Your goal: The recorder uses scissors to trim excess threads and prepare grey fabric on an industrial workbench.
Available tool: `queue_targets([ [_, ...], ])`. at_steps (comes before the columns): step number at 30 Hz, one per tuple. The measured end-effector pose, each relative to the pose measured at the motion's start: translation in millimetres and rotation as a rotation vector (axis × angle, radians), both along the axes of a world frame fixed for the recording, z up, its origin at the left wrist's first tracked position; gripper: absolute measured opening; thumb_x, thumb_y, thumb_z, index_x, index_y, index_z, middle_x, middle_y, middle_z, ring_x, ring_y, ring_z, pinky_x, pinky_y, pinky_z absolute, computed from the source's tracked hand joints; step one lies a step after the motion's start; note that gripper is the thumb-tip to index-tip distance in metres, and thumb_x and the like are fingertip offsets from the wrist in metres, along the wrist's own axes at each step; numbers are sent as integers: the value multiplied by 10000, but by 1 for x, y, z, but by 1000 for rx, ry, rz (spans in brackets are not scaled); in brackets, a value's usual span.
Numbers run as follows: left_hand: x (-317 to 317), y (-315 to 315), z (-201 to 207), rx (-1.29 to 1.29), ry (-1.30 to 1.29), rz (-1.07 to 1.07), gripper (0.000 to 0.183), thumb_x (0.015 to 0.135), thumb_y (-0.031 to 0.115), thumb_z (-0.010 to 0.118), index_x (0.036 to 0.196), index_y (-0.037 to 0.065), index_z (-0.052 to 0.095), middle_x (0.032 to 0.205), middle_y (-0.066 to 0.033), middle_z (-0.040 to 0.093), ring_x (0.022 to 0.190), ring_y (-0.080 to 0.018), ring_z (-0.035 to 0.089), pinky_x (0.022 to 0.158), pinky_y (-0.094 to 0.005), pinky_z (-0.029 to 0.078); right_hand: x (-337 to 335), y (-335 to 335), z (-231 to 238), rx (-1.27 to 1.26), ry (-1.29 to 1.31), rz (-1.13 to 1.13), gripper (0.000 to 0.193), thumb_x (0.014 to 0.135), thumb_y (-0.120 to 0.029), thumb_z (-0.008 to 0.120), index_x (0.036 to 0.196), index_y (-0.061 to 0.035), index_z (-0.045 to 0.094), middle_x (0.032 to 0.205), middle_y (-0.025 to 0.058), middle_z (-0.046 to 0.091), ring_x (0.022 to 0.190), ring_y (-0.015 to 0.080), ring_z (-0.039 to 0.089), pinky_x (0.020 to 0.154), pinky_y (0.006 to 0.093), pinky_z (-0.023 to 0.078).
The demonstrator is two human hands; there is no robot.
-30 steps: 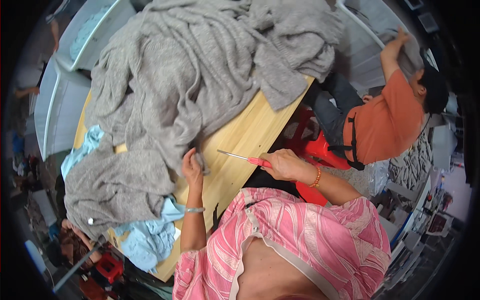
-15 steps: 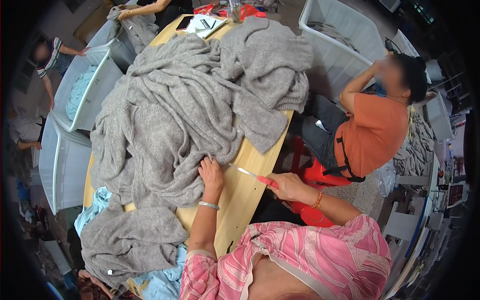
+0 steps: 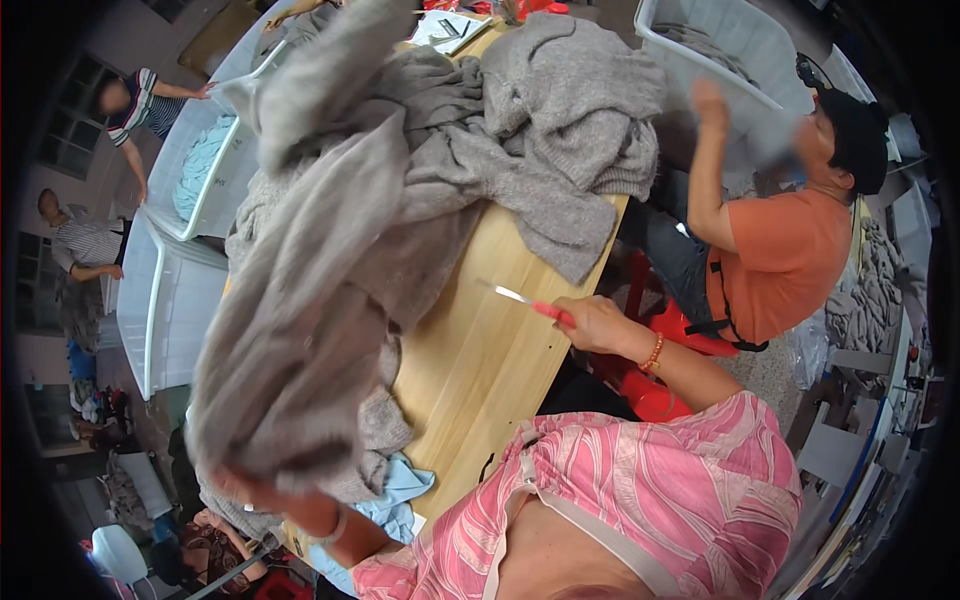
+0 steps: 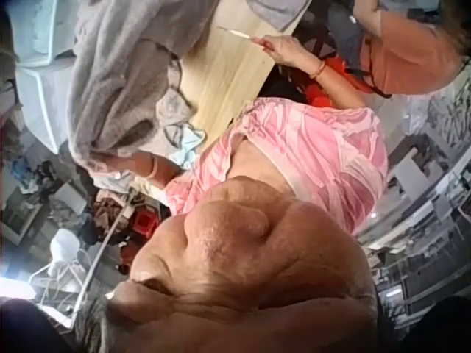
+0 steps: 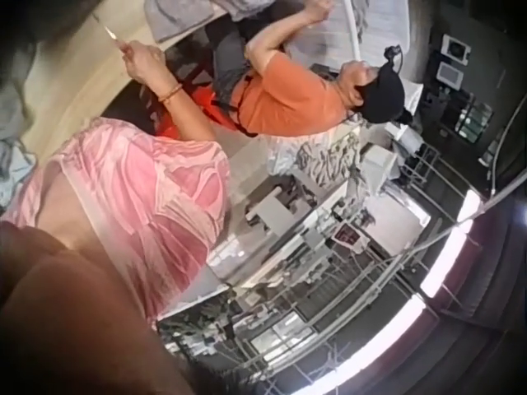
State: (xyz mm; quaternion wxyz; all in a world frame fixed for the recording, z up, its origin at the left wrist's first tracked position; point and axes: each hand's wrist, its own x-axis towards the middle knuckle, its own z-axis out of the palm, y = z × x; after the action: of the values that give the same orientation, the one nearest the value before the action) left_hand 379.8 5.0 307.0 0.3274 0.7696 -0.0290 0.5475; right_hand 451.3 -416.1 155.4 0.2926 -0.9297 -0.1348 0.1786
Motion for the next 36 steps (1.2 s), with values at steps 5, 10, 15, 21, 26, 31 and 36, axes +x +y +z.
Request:
queue_targets([
  [5, -28, -2, 37, 422, -163, -5, 425, 951, 277, 455, 1232, -41, 475, 1235, -198, 526, 1097, -290, 548, 899, -362, 472, -13, 56, 21, 89, 219, 542, 168, 783, -187, 583, 921, -91, 590, 754, 166, 632, 756, 359, 618, 662, 475, 464],
  [10, -4, -16, 58, 426, -175, -81, 429, 943, 276, 467, 1235, -39, 472, 1238, -192, 525, 1103, -280, 544, 899, -362, 472, -43, 121, 24, 455, -23, 865, 289, 802, -198, 577, 1067, -89, 617, 986, 189, 626, 954, 359, 582, 845, 450, 442],
  [15, 49, -35, 63, 422, -192, -187, 434, 936, 274, 480, 1238, -37, 469, 1242, -187, 524, 1108, -270, 541, 899, -362, 471, -28, 135, 34, 701, -204, 746, 402, 782, -192, 575, 1168, -80, 592, 1271, 195, 513, 1193, 354, 457, 1049, 404, 320],
  [21, 149, -89, 73, 396, -214, -378, 440, 928, 272, 496, 1242, -35, 466, 1247, -181, 522, 1115, -258, 536, 899, -361, 470, 62, 57, 56, 452, -65, 487, 459, 835, -266, 555, 1260, -94, 524, 1387, 141, 412, 1276, 286, 372, 1087, 370, 269],
  [26, 237, -140, 89, 397, -217, -464, 446, 920, 270, 508, 1245, -33, 463, 1250, -176, 521, 1121, -248, 532, 899, -361, 470, 203, -8, 130, 407, -575, 288, 367, 880, -264, 539, 1176, -48, 551, 1260, 151, 502, 1197, 289, 431, 1048, 388, 308],
  [31, 333, -201, 91, 319, -186, -536, 453, 913, 269, 521, 1248, -31, 461, 1254, -171, 519, 1127, -238, 528, 899, -360, 469, 397, -216, 239, -336, -1128, -2, 277, 888, -299, 478, 1057, -115, 598, 1110, 68, 594, 1081, 221, 516, 979, 361, 374],
  [36, 407, -260, 68, -803, 57, -1316, 298, 787, -51, 544, 1075, 11, 587, 992, -109, 634, 878, -207, 594, 771, -306, 470, 446, -163, 236, -699, -938, 56, 492, 882, -400, 473, 1319, -175, 465, 1458, 35, 339, 1344, 214, 289, 1112, 295, 237],
])
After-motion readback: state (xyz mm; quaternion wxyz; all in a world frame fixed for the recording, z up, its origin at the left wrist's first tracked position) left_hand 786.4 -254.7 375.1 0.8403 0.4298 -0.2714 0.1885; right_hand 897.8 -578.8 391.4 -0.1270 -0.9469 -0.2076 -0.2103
